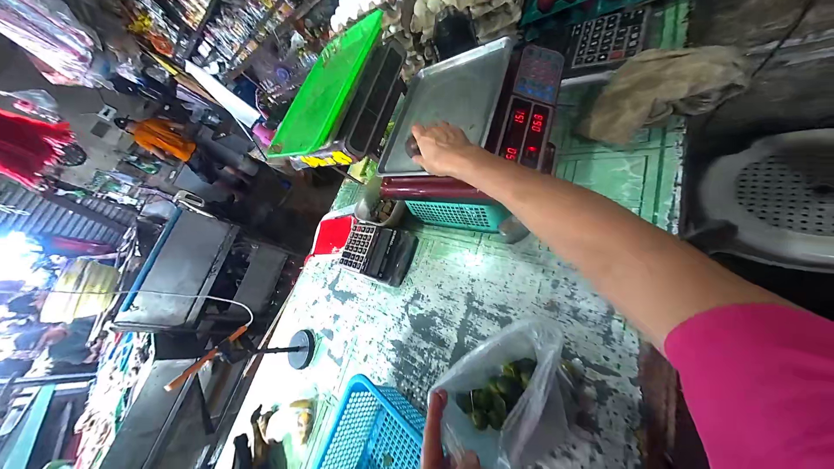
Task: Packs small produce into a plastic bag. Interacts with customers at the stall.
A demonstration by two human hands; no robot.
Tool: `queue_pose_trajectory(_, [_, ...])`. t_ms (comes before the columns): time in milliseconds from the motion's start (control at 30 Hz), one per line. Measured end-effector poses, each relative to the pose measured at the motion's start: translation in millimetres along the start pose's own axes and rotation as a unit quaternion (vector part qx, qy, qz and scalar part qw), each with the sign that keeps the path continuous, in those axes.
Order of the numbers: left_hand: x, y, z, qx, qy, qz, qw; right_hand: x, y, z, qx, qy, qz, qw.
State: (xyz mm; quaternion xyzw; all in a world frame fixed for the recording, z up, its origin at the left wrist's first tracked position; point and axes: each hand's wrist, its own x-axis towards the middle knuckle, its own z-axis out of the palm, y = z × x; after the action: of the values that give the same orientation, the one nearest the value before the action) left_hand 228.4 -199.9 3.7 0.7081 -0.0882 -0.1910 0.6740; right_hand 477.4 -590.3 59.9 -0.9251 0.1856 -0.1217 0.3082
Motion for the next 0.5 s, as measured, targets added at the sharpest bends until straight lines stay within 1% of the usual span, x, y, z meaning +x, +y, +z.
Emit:
queue_pose_trajectory(67, [-2,4,2,-0.006,0.004,-0.01,1.0,-23,-1,-9,0.074,0.061,-0.067,0.993])
queue_pose_trajectory(100, [-2,5,2,-0.011,0.004,-0.015,1.0,-43,-4,-14,0.124,0.088,-0.122,0.981])
queue_pose_trajectory(133, [-3,6,2,-0.015,0.004,-0.02,1.0,-70,-9,-17,0.185,0.102,-0.188,0.959])
queue_pose_trajectory(167, [-4,8,3,-0.019,0.007,-0.024,1.0,-103,-16,-16,0.264,0.089,-0.254,0.926])
queue_pose_trajectory(200, [-5,9,4,-0.024,0.012,-0.027,0.999,-139,-23,-7,0.351,0.045,-0.307,0.884])
queue_pose_trajectory(233, [-5,9,6,-0.029,0.018,-0.03,0.999,-175,-28,7,0.418,-0.026,-0.335,0.844])
queue_pose_trajectory(267, [-6,10,6,-0.033,0.019,-0.034,0.999,-208,-30,25,0.452,-0.107,-0.35,0.814])
queue_pose_trajectory(300, [-7,11,8,-0.036,0.026,-0.039,0.998,-234,-30,45,0.469,-0.16,-0.368,0.787])
queue_pose_trajectory(333, [-8,12,10,-0.036,0.041,-0.046,0.997,-254,-28,65,0.467,-0.18,-0.389,0.773])
queue_pose_trajectory(367, [-10,13,11,-0.037,0.056,-0.054,0.996,-269,-23,83,0.449,-0.189,-0.405,0.774])
queue_pose_trajectory(433, [-14,11,9,-0.046,0.057,-0.054,0.996,-289,-10,105,0.389,-0.217,-0.416,0.793])
queue_pose_trajectory(500, [-16,6,2,-0.056,0.036,-0.04,0.997,-301,1,106,0.275,-0.299,-0.393,0.825])
